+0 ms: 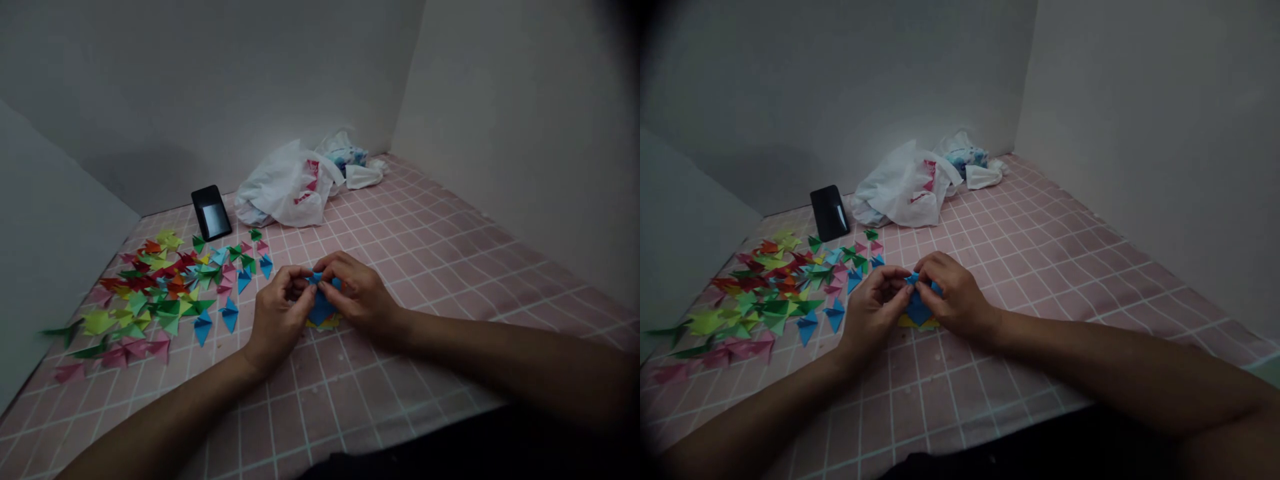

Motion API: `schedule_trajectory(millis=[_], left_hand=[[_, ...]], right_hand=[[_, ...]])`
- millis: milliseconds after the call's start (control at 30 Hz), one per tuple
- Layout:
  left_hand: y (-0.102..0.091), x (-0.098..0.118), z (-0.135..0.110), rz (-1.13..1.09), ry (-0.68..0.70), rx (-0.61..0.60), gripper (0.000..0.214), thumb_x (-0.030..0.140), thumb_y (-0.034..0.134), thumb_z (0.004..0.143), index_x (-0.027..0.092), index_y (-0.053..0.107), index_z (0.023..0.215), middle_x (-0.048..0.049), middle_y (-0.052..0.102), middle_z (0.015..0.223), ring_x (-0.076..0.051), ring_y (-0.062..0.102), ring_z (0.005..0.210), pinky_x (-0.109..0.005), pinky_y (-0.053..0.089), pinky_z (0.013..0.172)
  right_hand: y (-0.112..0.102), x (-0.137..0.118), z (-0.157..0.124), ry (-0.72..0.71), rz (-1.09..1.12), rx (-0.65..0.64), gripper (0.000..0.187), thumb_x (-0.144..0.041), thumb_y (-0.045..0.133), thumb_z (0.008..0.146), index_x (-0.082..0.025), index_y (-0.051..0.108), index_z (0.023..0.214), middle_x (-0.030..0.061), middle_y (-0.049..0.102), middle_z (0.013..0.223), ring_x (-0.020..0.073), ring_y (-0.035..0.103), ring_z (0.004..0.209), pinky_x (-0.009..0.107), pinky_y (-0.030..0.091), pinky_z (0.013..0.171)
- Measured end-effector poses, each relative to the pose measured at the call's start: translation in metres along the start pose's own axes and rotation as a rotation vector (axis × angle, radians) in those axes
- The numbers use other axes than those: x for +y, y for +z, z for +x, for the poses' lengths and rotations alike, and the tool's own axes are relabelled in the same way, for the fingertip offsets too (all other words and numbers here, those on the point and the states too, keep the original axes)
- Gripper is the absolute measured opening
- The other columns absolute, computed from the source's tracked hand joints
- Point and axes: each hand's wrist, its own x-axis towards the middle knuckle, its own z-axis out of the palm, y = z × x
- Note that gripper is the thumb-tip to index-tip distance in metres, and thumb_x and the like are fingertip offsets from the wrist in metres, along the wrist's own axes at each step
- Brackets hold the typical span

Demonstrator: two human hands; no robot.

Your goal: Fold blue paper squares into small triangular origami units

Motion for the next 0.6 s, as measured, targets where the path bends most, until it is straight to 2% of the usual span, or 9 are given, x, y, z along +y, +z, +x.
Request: schedule_trajectory(millis=[133,300,500,600], left_hand=[[0.0004,0.0027,0.0014,-0.047,-0.052,0.007,0.009,0.024,0.066,0.083,0.019,0.062,0.09,0.0006,0.065,0.077,-0.012,0.062,0.067,-0.023,0.05,0.062],[0.0003,0.0049,0.0027,-0.027,-0.039,0.029,0.004,0.02,0.066,0.081,0.019,0.062,0.082,0.0015,0.064,0.075,-0.011,0.06,0.066,-0.022,0.047,0.061],[0.0012,0.0061,0.002,-0.082,-0.084,0.046,0.006,0.021,0.068,0.081,0.019,0.063,0.082,0.001,0.064,0.075,-0.012,0.06,0.067,-0.023,0.047,0.062],[0.0019,0.0067,0.0013,-0.126,-0.117,0.051,0.009,0.023,0.069,0.08,0.018,0.062,0.081,0.0006,0.064,0.075,-0.013,0.06,0.068,-0.023,0.047,0.062]], right_hand=[[-0.0005,-0.0003,-0.0007,-0.031,-0.033,-0.004,0.014,-0.008,0.056,0.09,-0.019,0.056,0.082,0.0083,0.065,0.096,0.0197,0.063,0.093,0.034,0.051,0.081],[-0.0004,-0.0007,-0.0007,-0.047,-0.069,-0.003,0.014,-0.008,0.055,0.089,-0.02,0.055,0.082,0.0081,0.066,0.096,0.0202,0.064,0.093,0.034,0.052,0.082],[-0.0005,-0.0006,-0.0007,-0.091,-0.122,0.01,0.013,-0.01,0.054,0.09,-0.02,0.054,0.083,0.0086,0.067,0.096,0.0211,0.064,0.092,0.036,0.054,0.08],[-0.001,-0.0023,-0.0004,-0.157,-0.18,0.018,0.012,-0.011,0.053,0.092,-0.02,0.055,0.084,0.0101,0.068,0.096,0.022,0.065,0.091,0.037,0.055,0.078]])
